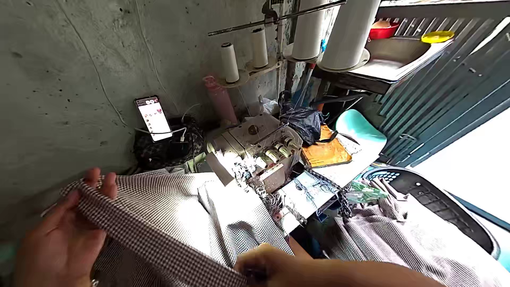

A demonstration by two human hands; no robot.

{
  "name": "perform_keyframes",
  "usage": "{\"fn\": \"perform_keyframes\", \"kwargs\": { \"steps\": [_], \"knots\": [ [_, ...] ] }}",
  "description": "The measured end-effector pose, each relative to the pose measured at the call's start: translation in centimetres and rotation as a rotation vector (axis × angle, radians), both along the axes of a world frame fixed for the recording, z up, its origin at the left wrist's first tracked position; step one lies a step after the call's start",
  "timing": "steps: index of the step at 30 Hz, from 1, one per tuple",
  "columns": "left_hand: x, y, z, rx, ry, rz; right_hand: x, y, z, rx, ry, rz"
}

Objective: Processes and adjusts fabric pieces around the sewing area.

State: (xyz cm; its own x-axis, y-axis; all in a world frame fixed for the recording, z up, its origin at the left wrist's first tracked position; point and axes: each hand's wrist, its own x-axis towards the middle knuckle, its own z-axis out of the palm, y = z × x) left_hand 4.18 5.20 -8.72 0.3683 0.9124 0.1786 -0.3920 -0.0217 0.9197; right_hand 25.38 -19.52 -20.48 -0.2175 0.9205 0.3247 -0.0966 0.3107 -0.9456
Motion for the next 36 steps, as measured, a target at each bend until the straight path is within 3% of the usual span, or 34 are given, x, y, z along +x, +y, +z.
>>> {"fn": "perform_keyframes", "kwargs": {
  "steps": [4, 6, 8, 12, 15, 19, 24, 30, 36],
  "knots": [
    [0.4, 2.9, -2.9, -0.048, 0.070, 0.164, 5.2, -0.4, -0.6, -0.170, -0.284, -0.128],
    [1.2, 4.0, -5.8, 0.001, 0.306, 0.387, 6.8, 0.2, -0.9, -0.247, -0.428, -0.272],
    [1.5, 3.3, -8.7, 0.204, 0.585, 0.517, 7.6, 0.9, -1.4, -0.265, -0.514, -0.398],
    [7.1, -4.8, -11.5, 0.835, 0.839, 0.362, 7.8, 2.0, -1.9, -0.148, -0.448, -0.550],
    [11.9, -11.6, -12.9, 1.009, 0.920, 0.123, 7.6, 2.6, -1.9, -0.102, -0.343, -0.624],
    [13.2, -12.3, -13.4, 1.003, 0.849, -0.033, 7.5, 2.9, -1.9, -0.070, -0.206, -0.705],
    [13.4, -12.6, -13.2, 0.975, 0.962, 0.120, 7.4, 2.0, -3.9, -0.095, -0.017, -0.756],
    [13.7, -12.5, -13.8, 0.977, 0.976, 0.157, 6.5, 2.5, -4.5, -0.122, 0.084, -0.790],
    [12.9, -12.8, -14.1, 0.834, 0.978, 0.156, 5.8, 2.8, -5.0, -0.111, 0.181, -0.844]
  ]
}}
